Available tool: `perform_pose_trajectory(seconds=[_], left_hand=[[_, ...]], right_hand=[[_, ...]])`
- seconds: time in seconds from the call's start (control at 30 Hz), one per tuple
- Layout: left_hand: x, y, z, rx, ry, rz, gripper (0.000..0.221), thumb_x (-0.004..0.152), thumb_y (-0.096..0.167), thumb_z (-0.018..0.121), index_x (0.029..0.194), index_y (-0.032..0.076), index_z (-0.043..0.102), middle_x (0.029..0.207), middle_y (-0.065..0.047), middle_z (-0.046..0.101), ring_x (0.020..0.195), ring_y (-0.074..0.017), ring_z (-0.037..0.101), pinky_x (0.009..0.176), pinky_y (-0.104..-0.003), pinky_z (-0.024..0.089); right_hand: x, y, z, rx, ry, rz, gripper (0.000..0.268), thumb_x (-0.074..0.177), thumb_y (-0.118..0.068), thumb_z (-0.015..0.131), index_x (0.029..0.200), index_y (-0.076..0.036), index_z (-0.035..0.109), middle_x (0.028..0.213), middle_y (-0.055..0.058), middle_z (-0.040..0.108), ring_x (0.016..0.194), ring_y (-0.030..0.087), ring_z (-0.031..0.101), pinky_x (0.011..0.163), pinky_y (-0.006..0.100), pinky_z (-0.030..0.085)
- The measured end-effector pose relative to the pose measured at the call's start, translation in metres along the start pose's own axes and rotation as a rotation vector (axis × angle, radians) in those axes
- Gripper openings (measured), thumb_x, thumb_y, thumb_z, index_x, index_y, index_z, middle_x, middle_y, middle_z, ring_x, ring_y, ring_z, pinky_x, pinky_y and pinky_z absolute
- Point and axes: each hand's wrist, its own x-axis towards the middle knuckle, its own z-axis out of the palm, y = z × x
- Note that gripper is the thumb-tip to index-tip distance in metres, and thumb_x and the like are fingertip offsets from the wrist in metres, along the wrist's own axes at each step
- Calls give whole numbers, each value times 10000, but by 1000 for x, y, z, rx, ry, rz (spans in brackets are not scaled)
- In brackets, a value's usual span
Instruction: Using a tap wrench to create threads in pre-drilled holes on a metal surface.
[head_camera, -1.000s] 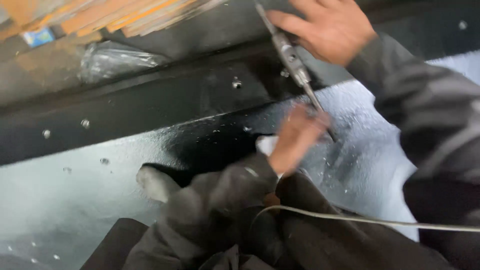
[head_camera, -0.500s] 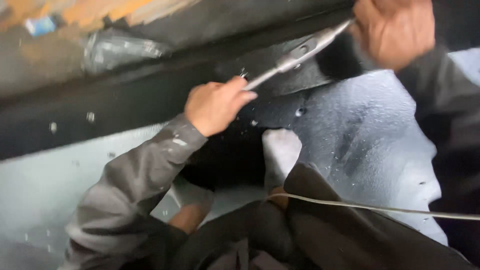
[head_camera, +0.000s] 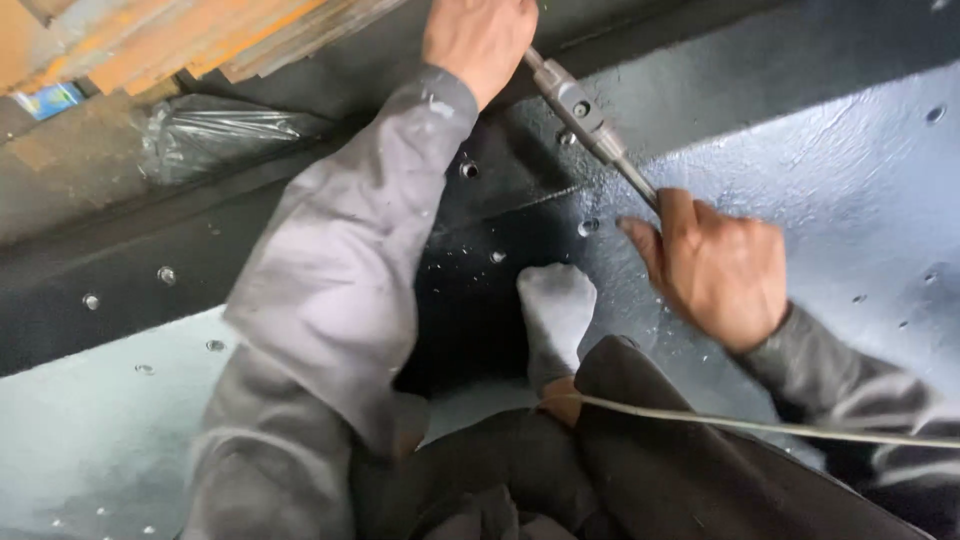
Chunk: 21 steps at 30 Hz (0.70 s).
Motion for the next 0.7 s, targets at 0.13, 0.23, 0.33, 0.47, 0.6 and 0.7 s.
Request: perform_pose_trajectory(seconds=[0.13, 0.23, 0.33, 0.47, 0.6, 0.7], left_hand=[[-19, 36, -55, -161, 194, -167, 224, 990, 93, 629, 1210, 76, 671, 1120, -126, 684, 1049, -334, 653, 871, -472, 500], [-53, 52, -68, -506, 482, -312, 347, 954, 10, 647, 1298, 28, 602, 1205, -159, 652, 1098, -360, 650, 960, -443, 535], [-88, 52, -77, -957, 429, -567, 290, 1022, -10, 635, 1310, 9, 598, 1160, -151, 673, 1065, -346, 678, 969, -403, 578], [-105, 43, -109, -990, 53, -603, 99, 1045, 51, 653, 1128, 44, 706, 1000, -107, 734, 913, -286, 732, 822, -359, 589], [-120, 31, -112, -783, -41, -365, 124, 986, 14, 665, 1084, 58, 726, 1023, -115, 698, 954, -305, 708, 826, -387, 560], [-126, 34, -112, -749, -70, -298, 146, 966, -2, 655, 1071, 66, 729, 1007, -124, 665, 951, -332, 677, 819, -410, 540]], right_hand=[[44, 21, -19, 168, -236, -84, 413, 1064, -481, 536, 864, -132, 628, 478, -20, 427, 363, 119, 321, 371, 323, 321], [66, 26, -29, 559, -421, -20, 396, 1016, -479, 555, 947, -105, 662, 555, -4, 563, 395, 112, 486, 406, 325, 422], [65, 14, -18, 818, -534, 112, 383, 943, -455, 595, 1016, -86, 667, 639, 11, 644, 428, 127, 550, 383, 320, 461], [53, 7, 4, 1197, -697, 325, 295, 967, -378, 585, 984, -105, 695, 661, 0, 596, 533, 108, 539, 461, 269, 483], [42, 11, 17, 1575, -589, 531, 304, 1061, -317, 640, 913, -53, 614, 652, -20, 464, 548, 95, 406, 503, 272, 372], [40, 0, 10, 1617, -535, 537, 294, 1076, -281, 625, 877, -67, 595, 689, -27, 489, 586, 81, 418, 522, 271, 359]])
